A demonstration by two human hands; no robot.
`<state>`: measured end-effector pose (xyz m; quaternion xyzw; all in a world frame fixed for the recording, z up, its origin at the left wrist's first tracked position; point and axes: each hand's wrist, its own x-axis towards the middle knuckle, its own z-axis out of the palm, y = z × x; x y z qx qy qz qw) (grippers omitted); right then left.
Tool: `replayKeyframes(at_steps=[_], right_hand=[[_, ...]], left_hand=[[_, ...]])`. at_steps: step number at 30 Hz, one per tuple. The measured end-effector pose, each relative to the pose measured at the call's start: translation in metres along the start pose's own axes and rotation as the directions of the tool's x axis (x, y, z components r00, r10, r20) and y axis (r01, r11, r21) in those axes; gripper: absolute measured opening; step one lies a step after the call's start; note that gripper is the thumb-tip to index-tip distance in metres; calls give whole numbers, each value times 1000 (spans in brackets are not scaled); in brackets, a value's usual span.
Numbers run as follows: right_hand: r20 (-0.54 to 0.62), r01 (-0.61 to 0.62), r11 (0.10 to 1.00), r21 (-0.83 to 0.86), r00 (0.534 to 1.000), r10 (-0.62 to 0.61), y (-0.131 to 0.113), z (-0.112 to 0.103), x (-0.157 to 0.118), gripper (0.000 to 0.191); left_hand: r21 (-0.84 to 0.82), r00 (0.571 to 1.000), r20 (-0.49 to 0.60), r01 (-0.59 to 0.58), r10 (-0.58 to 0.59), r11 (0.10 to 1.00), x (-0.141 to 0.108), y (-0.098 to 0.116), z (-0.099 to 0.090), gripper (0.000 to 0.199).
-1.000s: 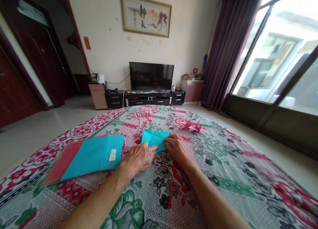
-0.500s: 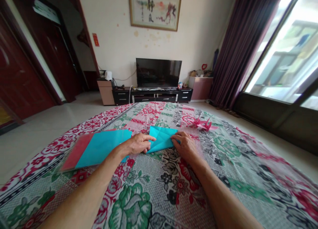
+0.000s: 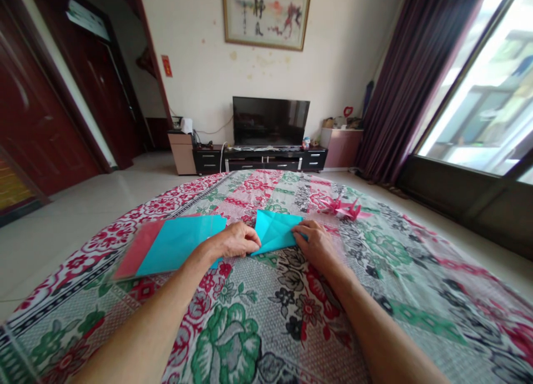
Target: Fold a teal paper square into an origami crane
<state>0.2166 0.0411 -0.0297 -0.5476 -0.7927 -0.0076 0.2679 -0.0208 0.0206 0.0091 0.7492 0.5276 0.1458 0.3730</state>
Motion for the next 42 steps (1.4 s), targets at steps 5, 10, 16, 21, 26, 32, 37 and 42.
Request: replayKeyframes(at_steps=[5, 10, 16, 21, 26, 32, 37, 42], right_hand=[[11, -8, 1000, 7, 1000, 8, -2, -3, 0, 23], [17, -17, 1000, 4, 1000, 17, -3, -4, 0, 23], [41, -29, 1000, 0, 999, 29, -5, -8, 0, 23], [53, -24, 1000, -1, 998, 24, -5, -9, 0, 25], [54, -12, 1000, 3, 998, 12, -4, -9, 0, 26], [51, 0, 1000, 10, 999, 0, -5, -10, 0, 25], [45, 1, 1000, 23, 999, -2, -3, -9, 1, 25], [41, -4, 999, 45, 999, 2, 0, -6, 1, 24]], left_hand=[[6, 1000, 12, -18, 18, 1000, 0, 1, 0, 26], [40, 1000, 12, -8, 7, 999, -1, 4, 0, 25], [161, 999, -43, -14, 21, 987, -1, 8, 2, 26], [205, 998, -52, -29, 40, 978, -1, 8, 4, 27], [168, 999, -19, -44, 47, 985, -1, 5, 2, 26], [159, 999, -9, -48, 51, 986, -1, 5, 1, 23], [147, 999, 5, -41, 41, 988, -2, 6, 1, 23], [136, 999, 19, -36, 34, 990, -2, 7, 0, 23]])
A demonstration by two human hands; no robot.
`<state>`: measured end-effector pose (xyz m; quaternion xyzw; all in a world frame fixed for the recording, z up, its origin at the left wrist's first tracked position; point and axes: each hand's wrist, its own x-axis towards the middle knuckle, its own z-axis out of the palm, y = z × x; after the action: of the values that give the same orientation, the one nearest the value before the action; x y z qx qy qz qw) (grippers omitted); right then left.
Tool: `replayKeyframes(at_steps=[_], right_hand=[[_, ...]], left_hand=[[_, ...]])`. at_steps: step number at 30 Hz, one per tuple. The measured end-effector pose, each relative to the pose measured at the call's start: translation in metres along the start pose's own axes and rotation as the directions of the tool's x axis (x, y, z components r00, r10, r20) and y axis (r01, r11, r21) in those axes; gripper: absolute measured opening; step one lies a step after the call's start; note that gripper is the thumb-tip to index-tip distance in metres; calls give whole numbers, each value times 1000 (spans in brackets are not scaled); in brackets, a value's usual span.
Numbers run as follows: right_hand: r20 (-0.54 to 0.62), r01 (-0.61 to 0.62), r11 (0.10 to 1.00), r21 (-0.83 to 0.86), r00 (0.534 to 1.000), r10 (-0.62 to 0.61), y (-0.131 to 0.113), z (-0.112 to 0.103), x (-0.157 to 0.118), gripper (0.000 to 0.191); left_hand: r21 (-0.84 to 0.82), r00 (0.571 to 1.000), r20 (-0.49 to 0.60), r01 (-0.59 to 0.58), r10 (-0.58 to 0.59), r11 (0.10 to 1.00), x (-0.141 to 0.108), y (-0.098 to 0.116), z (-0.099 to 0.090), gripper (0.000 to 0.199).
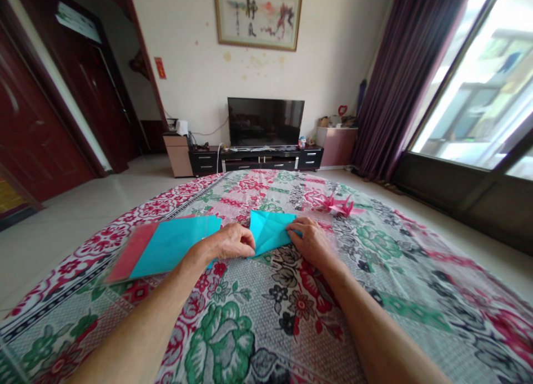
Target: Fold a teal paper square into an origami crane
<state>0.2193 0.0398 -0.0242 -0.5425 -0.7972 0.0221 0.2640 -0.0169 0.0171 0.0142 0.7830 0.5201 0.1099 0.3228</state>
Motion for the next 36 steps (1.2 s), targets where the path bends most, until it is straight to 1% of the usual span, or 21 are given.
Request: replayKeyframes(at_steps=[5, 12, 18, 31, 36], right_hand=[[-4, 0, 1000, 9, 1000, 0, 2, 2, 1, 24], [-21, 10, 1000, 16, 1000, -10, 3, 3, 0, 24], [-22, 7, 1000, 19, 1000, -7, 5, 5, 2, 23], [-5, 6, 1000, 18, 1000, -6, 3, 3, 1, 24], [-6, 3, 1000, 17, 1000, -3, 3, 3, 1, 24]], left_hand=[[-13, 1000, 20, 10, -10, 1000, 0, 0, 0, 23], [-22, 1000, 17, 11, -11, 1000, -1, 4, -1, 20], [10, 1000, 15, 19, -20, 1000, 0, 3, 0, 21], [49, 1000, 22, -18, 17, 999, -2, 4, -1, 23], [84, 999, 5, -38, 37, 996, -1, 0, 0, 22]])
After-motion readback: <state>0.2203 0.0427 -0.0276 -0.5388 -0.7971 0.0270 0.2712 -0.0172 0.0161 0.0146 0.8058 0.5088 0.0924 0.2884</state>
